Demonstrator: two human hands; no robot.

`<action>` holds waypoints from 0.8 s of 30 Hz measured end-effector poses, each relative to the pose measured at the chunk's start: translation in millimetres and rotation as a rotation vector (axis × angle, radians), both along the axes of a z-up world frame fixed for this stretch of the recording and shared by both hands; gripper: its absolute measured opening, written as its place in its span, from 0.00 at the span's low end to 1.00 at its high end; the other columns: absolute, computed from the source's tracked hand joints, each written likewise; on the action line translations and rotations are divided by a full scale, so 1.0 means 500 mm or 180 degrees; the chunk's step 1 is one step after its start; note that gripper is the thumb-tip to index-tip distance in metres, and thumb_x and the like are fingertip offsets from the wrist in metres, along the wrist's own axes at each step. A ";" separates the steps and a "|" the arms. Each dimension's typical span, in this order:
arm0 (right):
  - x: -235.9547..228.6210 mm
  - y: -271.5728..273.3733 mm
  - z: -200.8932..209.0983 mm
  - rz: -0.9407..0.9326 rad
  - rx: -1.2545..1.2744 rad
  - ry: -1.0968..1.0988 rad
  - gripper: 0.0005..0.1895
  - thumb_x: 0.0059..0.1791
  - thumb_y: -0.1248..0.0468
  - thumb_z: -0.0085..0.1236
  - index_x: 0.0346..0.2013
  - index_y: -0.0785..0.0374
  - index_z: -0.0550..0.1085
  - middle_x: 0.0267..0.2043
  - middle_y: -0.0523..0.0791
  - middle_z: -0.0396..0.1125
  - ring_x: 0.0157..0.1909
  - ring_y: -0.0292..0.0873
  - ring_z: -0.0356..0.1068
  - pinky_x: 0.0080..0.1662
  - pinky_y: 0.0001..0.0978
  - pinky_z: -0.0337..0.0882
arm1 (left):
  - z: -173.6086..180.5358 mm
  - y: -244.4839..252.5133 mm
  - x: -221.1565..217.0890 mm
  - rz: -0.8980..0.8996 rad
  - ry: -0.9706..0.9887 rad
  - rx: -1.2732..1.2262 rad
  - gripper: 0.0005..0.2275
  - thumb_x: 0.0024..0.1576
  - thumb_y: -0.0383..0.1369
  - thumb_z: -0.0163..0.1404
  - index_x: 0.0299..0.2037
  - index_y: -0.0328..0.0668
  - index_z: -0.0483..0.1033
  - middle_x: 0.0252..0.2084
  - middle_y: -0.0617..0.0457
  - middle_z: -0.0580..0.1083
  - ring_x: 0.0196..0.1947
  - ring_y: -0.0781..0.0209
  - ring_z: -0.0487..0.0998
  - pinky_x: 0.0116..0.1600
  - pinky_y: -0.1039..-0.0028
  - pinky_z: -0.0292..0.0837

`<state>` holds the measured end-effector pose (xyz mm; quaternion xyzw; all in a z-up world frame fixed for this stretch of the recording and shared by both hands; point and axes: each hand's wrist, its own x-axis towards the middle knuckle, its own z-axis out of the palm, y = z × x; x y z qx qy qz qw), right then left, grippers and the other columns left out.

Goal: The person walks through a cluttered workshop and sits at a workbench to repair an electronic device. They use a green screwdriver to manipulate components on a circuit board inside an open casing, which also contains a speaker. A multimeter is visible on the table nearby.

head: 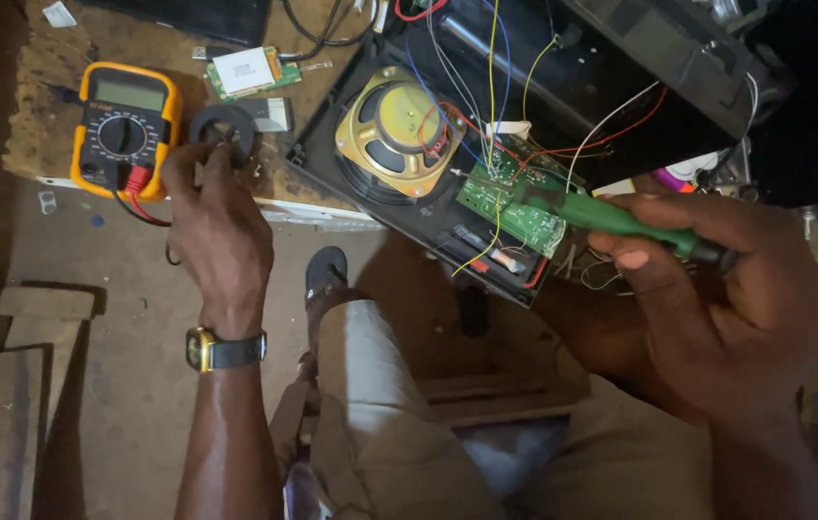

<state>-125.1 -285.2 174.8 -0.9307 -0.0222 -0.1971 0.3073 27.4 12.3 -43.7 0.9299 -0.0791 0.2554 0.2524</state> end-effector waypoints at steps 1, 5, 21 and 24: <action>0.000 -0.001 -0.001 0.0007 0.0008 0.0006 0.13 0.61 0.74 0.59 0.57 0.82 0.70 0.50 0.63 0.76 0.63 0.59 0.79 0.65 0.42 0.78 | 0.000 0.000 -0.001 0.0101 -0.0085 0.0099 0.10 0.67 0.17 0.53 0.56 0.31 0.81 0.60 0.40 0.67 0.44 0.39 0.80 0.28 0.57 0.79; -0.005 0.002 0.007 -0.0170 -0.0036 0.0189 0.12 0.62 0.75 0.59 0.57 0.82 0.71 0.52 0.63 0.75 0.66 0.59 0.78 0.64 0.42 0.78 | 0.014 0.001 -0.004 0.0251 0.0418 0.0017 0.15 0.67 0.22 0.49 0.62 0.37 0.81 0.56 0.41 0.64 0.33 0.38 0.75 0.25 0.48 0.76; -0.006 0.004 0.012 0.0020 -0.0016 0.0024 0.12 0.61 0.76 0.58 0.55 0.84 0.70 0.52 0.66 0.75 0.56 0.59 0.81 0.56 0.38 0.79 | 0.014 0.005 -0.005 0.0040 0.0422 -0.0241 0.08 0.69 0.24 0.49 0.55 0.34 0.79 0.53 0.37 0.63 0.39 0.37 0.75 0.28 0.51 0.72; -0.009 0.010 0.021 -0.0043 -0.0017 0.0164 0.12 0.61 0.76 0.57 0.56 0.83 0.69 0.53 0.66 0.75 0.57 0.58 0.81 0.56 0.37 0.79 | 0.017 0.002 -0.008 0.0070 0.0545 -0.0258 0.09 0.70 0.24 0.46 0.55 0.34 0.77 0.52 0.37 0.62 0.35 0.37 0.73 0.25 0.51 0.70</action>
